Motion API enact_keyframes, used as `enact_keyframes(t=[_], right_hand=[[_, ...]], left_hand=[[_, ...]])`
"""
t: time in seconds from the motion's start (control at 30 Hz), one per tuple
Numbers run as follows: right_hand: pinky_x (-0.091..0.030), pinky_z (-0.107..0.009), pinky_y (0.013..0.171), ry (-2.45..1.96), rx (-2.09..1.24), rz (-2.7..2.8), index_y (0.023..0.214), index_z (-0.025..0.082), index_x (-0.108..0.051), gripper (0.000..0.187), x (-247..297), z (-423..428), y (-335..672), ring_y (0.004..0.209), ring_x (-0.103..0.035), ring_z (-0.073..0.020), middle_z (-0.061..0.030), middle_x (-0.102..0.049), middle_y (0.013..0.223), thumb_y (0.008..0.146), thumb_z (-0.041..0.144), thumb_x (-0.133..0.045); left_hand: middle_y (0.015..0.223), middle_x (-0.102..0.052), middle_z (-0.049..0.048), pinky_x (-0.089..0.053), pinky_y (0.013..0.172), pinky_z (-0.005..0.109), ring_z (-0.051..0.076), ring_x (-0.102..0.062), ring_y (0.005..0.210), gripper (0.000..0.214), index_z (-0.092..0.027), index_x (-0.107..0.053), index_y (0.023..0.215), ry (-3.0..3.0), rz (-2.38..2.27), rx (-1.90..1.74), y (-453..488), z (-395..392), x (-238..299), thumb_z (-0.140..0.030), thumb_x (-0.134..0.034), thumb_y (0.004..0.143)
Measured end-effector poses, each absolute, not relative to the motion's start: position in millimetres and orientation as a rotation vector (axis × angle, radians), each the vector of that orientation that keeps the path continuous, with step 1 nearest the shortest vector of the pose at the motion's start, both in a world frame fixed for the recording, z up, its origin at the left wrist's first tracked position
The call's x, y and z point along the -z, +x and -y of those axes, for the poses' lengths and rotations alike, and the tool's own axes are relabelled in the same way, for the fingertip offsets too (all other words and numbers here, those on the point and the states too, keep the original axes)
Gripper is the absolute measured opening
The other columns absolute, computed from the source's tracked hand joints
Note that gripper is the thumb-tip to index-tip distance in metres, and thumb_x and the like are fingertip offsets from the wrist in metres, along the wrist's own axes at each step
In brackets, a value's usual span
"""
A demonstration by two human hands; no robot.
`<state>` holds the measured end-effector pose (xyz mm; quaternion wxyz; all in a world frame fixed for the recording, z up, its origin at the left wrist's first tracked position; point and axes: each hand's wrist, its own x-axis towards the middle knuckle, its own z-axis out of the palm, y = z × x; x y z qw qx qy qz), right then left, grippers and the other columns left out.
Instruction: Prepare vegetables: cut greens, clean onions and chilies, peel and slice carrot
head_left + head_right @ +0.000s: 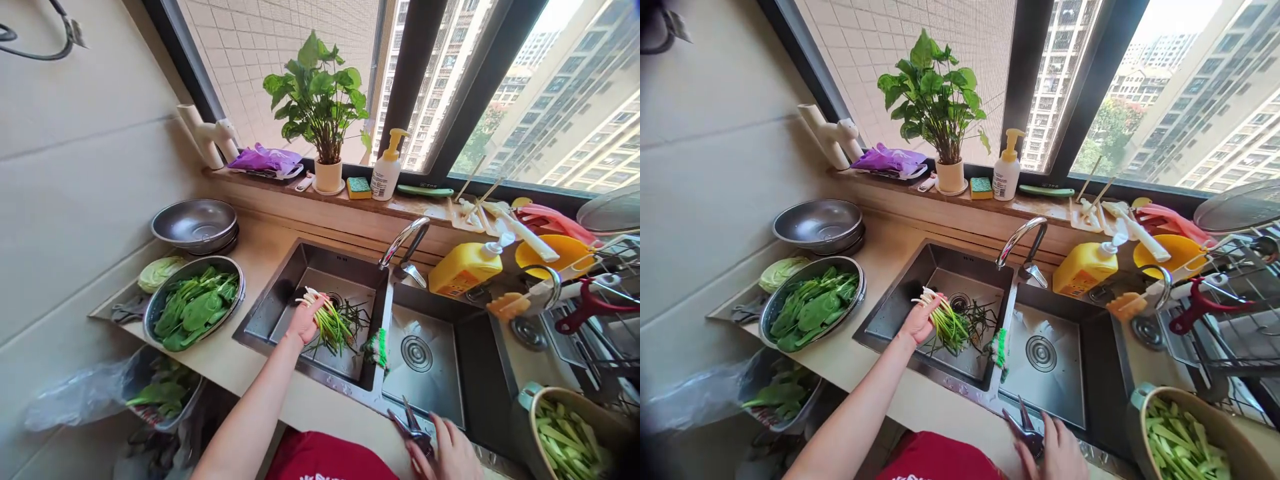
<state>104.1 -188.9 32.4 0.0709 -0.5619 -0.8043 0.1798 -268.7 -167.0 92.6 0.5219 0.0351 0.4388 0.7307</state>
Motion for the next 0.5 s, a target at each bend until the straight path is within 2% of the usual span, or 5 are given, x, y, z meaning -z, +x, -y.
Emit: enact_keyframes(t=[0.13, 0.23, 0.3, 0.4, 0.5], right_hand=[[-0.044, -0.038, 0.087, -1.149, -0.938, 2.243, 0.108, 0.021, -0.053, 0.033, -91, 141, -8, 0.100, -0.055, -0.0226, -0.0116, -0.057, 0.110, 0.082, 0.040, -0.047], [-0.046, -0.034, 0.080, -0.976, -1.208, 2.162, 0.111, 0.021, -0.049, 0.040, -112, 112, -82, 0.088, -0.058, -0.0191, -0.0084, -0.059, 0.106, 0.073, 0.030, -0.058], [-0.047, -0.031, 0.071, -0.980, -1.342, 2.162, 0.101, 0.021, -0.052, 0.035, -113, 101, -110, 0.076, -0.059, -0.0175, -0.0037, -0.064, 0.089, 0.068, 0.026, -0.061], [-0.043, -0.027, 0.058, -1.043, -1.501, 2.120, 0.079, 0.020, -0.053, 0.015, -105, 96, -121, 0.059, -0.056, -0.0147, 0.0016, -0.060, 0.065, 0.068, 0.029, -0.059], [-0.040, -0.025, 0.050, -1.069, -1.817, 1.930, 0.070, 0.021, -0.048, 0.020, -99, 97, -115, 0.050, -0.054, -0.0126, 0.0036, -0.055, 0.057, 0.067, 0.038, -0.058]], left_hand=[[0.062, -0.060, -0.0025, -0.045, 0.055, 0.022, 0.009, -0.057, 0.053, 0.035, -0.012, -0.062, 0.078, 0.232, -1.146, -1.556, -250, 164, -96, -0.028, -0.081, 0.052], [0.066, -0.061, -0.0005, -0.044, 0.059, 0.022, 0.010, -0.058, 0.058, 0.035, -0.012, -0.061, 0.078, 0.328, -1.105, -1.465, -237, 162, -99, -0.030, -0.080, 0.054], [0.069, -0.062, 0.0006, -0.044, 0.062, 0.023, 0.011, -0.059, 0.063, 0.035, -0.012, -0.060, 0.079, 0.346, -1.070, -1.478, -232, 161, -100, -0.031, -0.079, 0.056], [0.067, -0.060, -0.0020, -0.043, 0.058, 0.021, 0.009, -0.057, 0.058, 0.036, -0.015, -0.056, 0.080, 0.300, -1.091, -1.579, -229, 159, -96, -0.034, -0.077, 0.057], [0.061, -0.055, -0.0059, -0.038, 0.049, 0.019, 0.006, -0.050, 0.049, 0.041, -0.017, -0.054, 0.084, 0.287, -1.170, -1.649, -229, 155, -89, -0.033, -0.077, 0.055]])
